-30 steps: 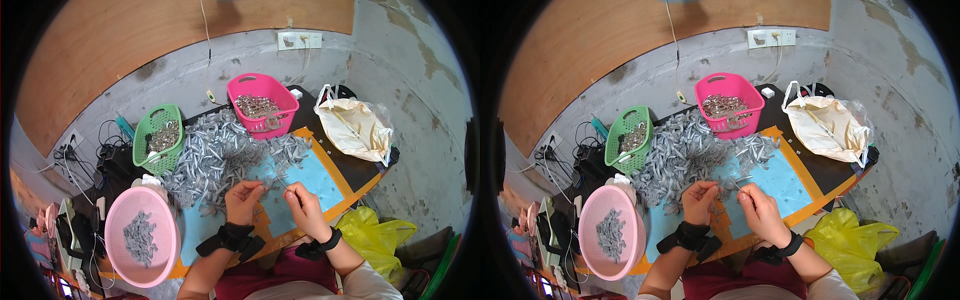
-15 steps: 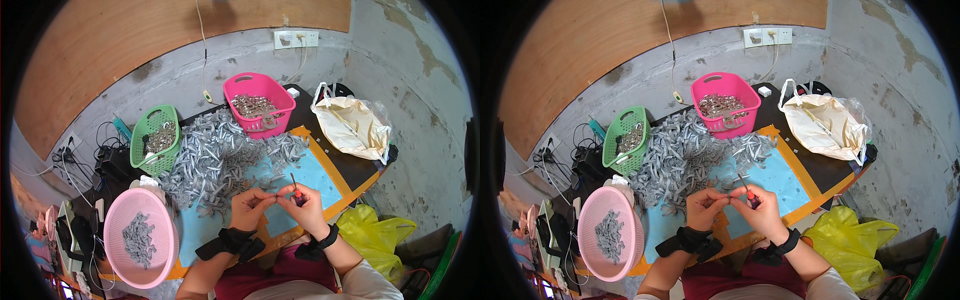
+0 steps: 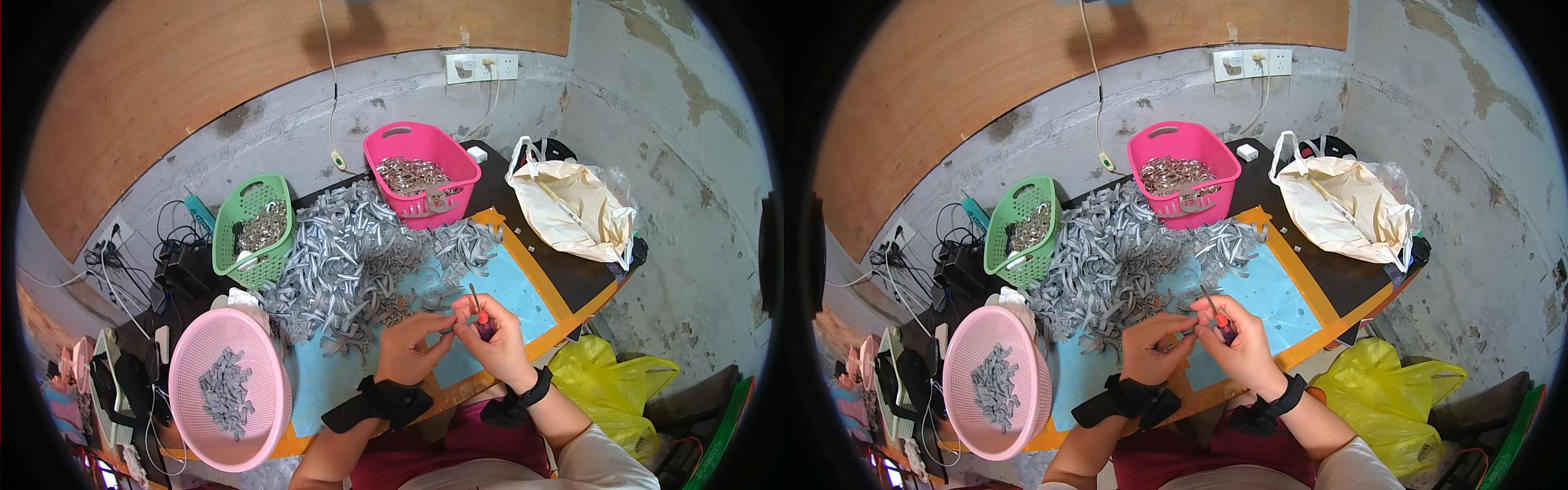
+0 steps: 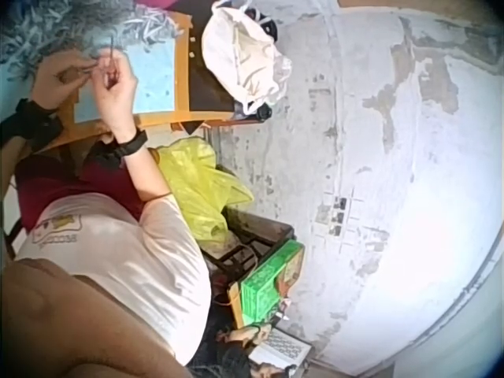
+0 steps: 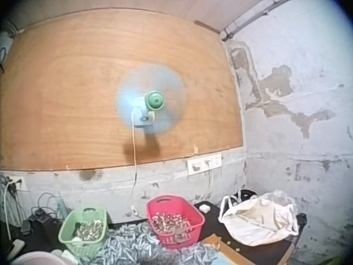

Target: The person gathers small grey components into a pink basket, then picks up a component and a metal clip. They join the component and clip together using a small tool and place the assembled unit onto the table.

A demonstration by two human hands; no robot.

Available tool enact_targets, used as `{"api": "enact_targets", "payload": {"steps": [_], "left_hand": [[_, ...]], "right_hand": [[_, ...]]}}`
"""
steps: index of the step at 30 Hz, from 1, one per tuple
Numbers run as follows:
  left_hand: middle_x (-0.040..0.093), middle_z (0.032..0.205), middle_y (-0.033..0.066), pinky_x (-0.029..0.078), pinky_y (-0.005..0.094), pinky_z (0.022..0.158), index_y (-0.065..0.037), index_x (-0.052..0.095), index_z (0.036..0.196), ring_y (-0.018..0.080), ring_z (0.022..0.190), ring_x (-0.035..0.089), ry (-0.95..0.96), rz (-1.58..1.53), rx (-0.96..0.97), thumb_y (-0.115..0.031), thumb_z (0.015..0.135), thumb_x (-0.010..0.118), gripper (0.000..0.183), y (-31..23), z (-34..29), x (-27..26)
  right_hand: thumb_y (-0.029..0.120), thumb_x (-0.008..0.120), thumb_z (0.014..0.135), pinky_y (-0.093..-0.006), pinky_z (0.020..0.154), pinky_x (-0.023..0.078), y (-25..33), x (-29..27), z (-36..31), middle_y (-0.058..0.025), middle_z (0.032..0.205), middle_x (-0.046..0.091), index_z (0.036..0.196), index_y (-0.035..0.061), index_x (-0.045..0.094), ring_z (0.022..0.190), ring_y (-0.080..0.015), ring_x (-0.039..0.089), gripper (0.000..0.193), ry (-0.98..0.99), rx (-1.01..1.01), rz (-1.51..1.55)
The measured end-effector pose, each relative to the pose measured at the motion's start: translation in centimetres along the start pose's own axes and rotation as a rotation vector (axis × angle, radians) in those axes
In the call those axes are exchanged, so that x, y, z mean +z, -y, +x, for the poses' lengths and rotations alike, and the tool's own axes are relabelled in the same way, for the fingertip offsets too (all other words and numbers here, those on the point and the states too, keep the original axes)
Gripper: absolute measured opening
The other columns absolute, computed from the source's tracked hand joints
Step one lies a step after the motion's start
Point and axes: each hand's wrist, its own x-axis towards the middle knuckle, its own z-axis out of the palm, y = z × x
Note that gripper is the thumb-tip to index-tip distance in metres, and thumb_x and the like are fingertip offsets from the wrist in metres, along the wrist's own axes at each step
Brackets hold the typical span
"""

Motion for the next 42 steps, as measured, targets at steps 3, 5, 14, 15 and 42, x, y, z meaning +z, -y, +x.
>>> {"api": "enact_targets", "payload": {"steps": [3, 5, 14, 15, 42], "left_hand": [[0.066, 0.091, 0.003, 0.024, 0.0167, 0.041, -0.007, 0.068, 0.093, -0.0013, 0.046, 0.033, -0.016, -0.03, -0.008, 0.001, 0.068, 0.07, 0.026, 0.1, -0.1, -0.1], [0.066, 0.091, 0.0032, 0.023, 0.0167, 0.041, -0.007, 0.068, 0.092, -0.0014, 0.046, 0.033, -0.014, -0.047, -0.032, 0.001, 0.068, 0.07, 0.026, 0.0, 0.0, -0.2], [0.065, 0.086, 0.0022, 0.024, 0.0171, 0.042, -0.006, 0.068, 0.09, -0.0007, 0.047, 0.034, -0.029, -0.105, -0.018, 0.002, 0.068, 0.069, 0.024, 0.2, 0.4, -0.1], [0.064, 0.085, 0.0019, 0.025, 0.0172, 0.043, -0.006, 0.069, 0.091, -0.0004, 0.047, 0.034, -0.038, -0.101, -0.014, 0.002, 0.068, 0.07, 0.024, 0.2, 0.4, -0.2], [0.066, 0.094, 0.0108, 0.051, 0.0246, 0.065, -0.005, 0.067, 0.094, 0.0189, 0.08, 0.065, 0.026, 0.123, 0.058, 0.002, 0.069, 0.068, 0.026, -0.3, 0.1, -0.1]], "right_hand": [[-0.006, 0.055, 0.081, -0.0135, 0.056, 0.032, 0.2, 0.1, 0.2, 0.005, 0.082, 0.052, 0.106, 0.002, 0.054, 0.065, 0.0022, 0.041, 0.026, 0.014, 0.007, 0.071], [-0.004, 0.055, 0.082, -0.0129, 0.059, 0.034, 0.9, -0.1, 0.3, 0.0043, 0.084, 0.052, 0.106, 0.0017, 0.055, 0.069, 0.002, 0.042, 0.025, 0.03, 0.099, 0.12], [0.003, 0.06, 0.083, -0.0156, 0.054, 0.034, 0.8, -0.6, 0.4, 0.0057, 0.071, 0.051, 0.09, 0.0008, 0.062, 0.063, 0.0007, 0.039, 0.008, 0.034, 0.083, 0.048], [0.003, 0.06, 0.083, -0.0156, 0.054, 0.034, 0.5, -0.6, 0.4, 0.0057, 0.071, 0.051, 0.09, 0.0008, 0.062, 0.063, 0.0007, 0.039, 0.008, 0.033, 0.079, 0.048], [0.003, 0.064, 0.08, -0.018, 0.047, 0.029, -0.4, -1.1, 0.4, 0.0063, 0.06, 0.048, 0.072, 0.0011, 0.056, 0.056, 0.0008, 0.036, 0.012, 0.05, 0.06, -0.089]]}}
